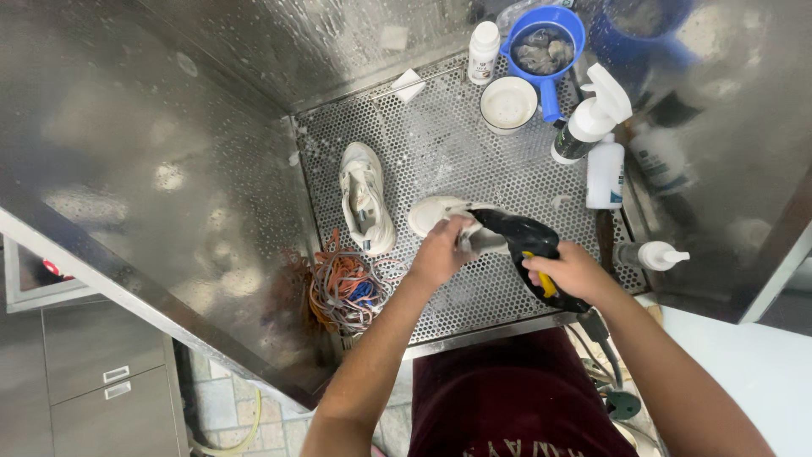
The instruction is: The person uses a high-pressure spray gun to clean several shoe insoles and a pair of white sneakers inside a stainless steel enclosure. They handle the insoles one by one, spraying both sides, then move to the sneakers, spraying the uppers and soles. The person places the cleaned insoles into a sink and continues to spray the sneakers.
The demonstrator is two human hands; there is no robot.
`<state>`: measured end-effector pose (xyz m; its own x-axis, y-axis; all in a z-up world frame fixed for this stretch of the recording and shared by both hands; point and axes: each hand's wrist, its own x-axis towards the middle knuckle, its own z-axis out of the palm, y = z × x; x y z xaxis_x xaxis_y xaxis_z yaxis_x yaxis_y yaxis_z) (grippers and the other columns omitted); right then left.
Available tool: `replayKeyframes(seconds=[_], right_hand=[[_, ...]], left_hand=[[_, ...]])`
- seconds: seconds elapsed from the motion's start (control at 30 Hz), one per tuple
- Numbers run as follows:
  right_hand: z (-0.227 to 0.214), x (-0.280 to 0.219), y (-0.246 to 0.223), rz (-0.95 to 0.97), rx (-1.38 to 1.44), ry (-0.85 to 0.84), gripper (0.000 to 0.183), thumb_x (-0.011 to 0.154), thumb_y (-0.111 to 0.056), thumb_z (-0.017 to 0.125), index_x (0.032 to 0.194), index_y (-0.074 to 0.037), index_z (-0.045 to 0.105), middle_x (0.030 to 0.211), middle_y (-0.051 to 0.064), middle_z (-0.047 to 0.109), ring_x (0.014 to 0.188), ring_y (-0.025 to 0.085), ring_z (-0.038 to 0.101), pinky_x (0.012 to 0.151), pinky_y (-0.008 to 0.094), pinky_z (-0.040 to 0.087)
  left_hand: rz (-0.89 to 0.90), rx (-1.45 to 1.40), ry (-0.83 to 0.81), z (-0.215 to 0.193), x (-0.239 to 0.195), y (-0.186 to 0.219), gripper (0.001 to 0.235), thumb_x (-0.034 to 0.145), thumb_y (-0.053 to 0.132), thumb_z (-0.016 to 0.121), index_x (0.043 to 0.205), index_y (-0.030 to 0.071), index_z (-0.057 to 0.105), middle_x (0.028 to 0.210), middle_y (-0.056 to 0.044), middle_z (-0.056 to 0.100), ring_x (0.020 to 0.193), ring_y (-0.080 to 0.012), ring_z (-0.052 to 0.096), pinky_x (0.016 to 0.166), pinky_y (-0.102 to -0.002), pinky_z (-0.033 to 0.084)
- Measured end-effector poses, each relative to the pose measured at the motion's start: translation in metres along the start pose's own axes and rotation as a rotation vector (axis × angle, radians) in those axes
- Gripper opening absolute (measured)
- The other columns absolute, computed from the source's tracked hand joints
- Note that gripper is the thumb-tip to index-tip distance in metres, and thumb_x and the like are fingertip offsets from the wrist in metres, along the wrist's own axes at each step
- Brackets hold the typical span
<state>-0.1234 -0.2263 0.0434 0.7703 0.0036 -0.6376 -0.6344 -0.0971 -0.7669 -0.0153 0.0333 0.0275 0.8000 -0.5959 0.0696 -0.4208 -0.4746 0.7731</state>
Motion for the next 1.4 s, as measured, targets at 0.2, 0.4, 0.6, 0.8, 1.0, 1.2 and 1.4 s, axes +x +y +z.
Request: replayKeyframes(seconds=[0.2, 0.4, 0.6, 0.8, 1.0, 1.2, 1.4], right_hand=[[-0.023, 0.014, -0.005, 0.022, 0.055, -0.099, 0.016, 0.085, -0.015, 0.07, 0.093, -0.001, 0.071, 0.075, 0.01, 0.071, 0.067, 0.021, 0.069, 0.065, 0.036, 0.055], [-0.021, 0.011, -0.006, 0.037, 0.088, -0.144, 0.014, 0.085, -0.014, 0.069, 0.089, -0.001, 0.069, 0.073, 0.008, 0.068, 0.068, 0.021, 0.068, 0.065, 0.038, 0.055], [-0.03, -0.007, -0.009, 0.128, -0.018, -0.063, 0.022, 0.082, -0.016, 0.074, 0.086, 0.005, 0.071, 0.073, 0.012, 0.072, 0.066, 0.024, 0.071, 0.064, 0.038, 0.056], [-0.033, -0.021, -0.008, 0.146, -0.109, 0.012, 0.022, 0.08, -0.017, 0.075, 0.086, 0.004, 0.074, 0.071, 0.014, 0.074, 0.064, 0.023, 0.072, 0.063, 0.038, 0.058], [-0.031, -0.009, 0.005, 0.141, 0.059, -0.002, 0.02, 0.081, -0.014, 0.074, 0.092, 0.002, 0.071, 0.073, 0.012, 0.072, 0.066, 0.023, 0.07, 0.062, 0.038, 0.056], [-0.04, -0.008, 0.006, -0.003, 0.007, -0.131, 0.016, 0.084, -0.012, 0.072, 0.093, 0.001, 0.07, 0.074, 0.01, 0.07, 0.071, 0.021, 0.068, 0.068, 0.036, 0.054], [-0.037, -0.007, 0.009, 0.015, 0.153, -0.127, 0.015, 0.083, -0.011, 0.073, 0.093, 0.0, 0.068, 0.075, 0.01, 0.07, 0.072, 0.022, 0.07, 0.07, 0.037, 0.056]], left_hand=[[-0.096, -0.058, -0.208, 0.0, 0.027, 0.0, 0.053, 0.066, 0.024, 0.095, 0.109, 0.007, 0.069, 0.089, -0.011, 0.075, 0.079, -0.0283, 0.075, 0.075, -0.042, 0.06], [-0.077, 0.066, -0.052, -0.003, 0.025, 0.014, 0.057, 0.062, 0.025, 0.094, 0.108, 0.005, 0.068, 0.101, -0.024, 0.068, 0.097, -0.0436, 0.067, 0.083, -0.049, 0.055], [-0.138, 0.244, 0.03, 0.017, 0.021, -0.009, 0.037, 0.088, 0.015, 0.072, 0.124, 0.013, 0.073, 0.129, -0.033, 0.056, 0.107, -0.0445, 0.066, 0.096, -0.045, 0.056], [-0.392, 0.471, -0.095, 0.063, 0.017, 0.037, 0.032, 0.092, 0.009, 0.058, 0.121, -0.003, 0.066, 0.121, -0.025, 0.063, 0.094, -0.0404, 0.071, 0.081, -0.047, 0.058], [-0.01, 0.414, -0.229, 0.018, 0.005, 0.016, 0.022, 0.09, 0.012, 0.063, 0.107, 0.009, 0.078, 0.104, -0.017, 0.071, 0.1, -0.0336, 0.071, 0.1, -0.047, 0.053], [-0.121, -0.054, 0.157, 0.01, -0.025, 0.033, 0.032, 0.084, 0.004, 0.069, 0.115, 0.006, 0.074, 0.112, -0.025, 0.061, 0.092, -0.0365, 0.067, 0.082, -0.042, 0.058], [-0.102, 0.083, 0.214, 0.031, -0.032, 0.037, 0.032, 0.083, 0.001, 0.066, 0.114, 0.006, 0.074, 0.108, -0.018, 0.069, 0.099, -0.0357, 0.067, 0.085, -0.044, 0.058]])
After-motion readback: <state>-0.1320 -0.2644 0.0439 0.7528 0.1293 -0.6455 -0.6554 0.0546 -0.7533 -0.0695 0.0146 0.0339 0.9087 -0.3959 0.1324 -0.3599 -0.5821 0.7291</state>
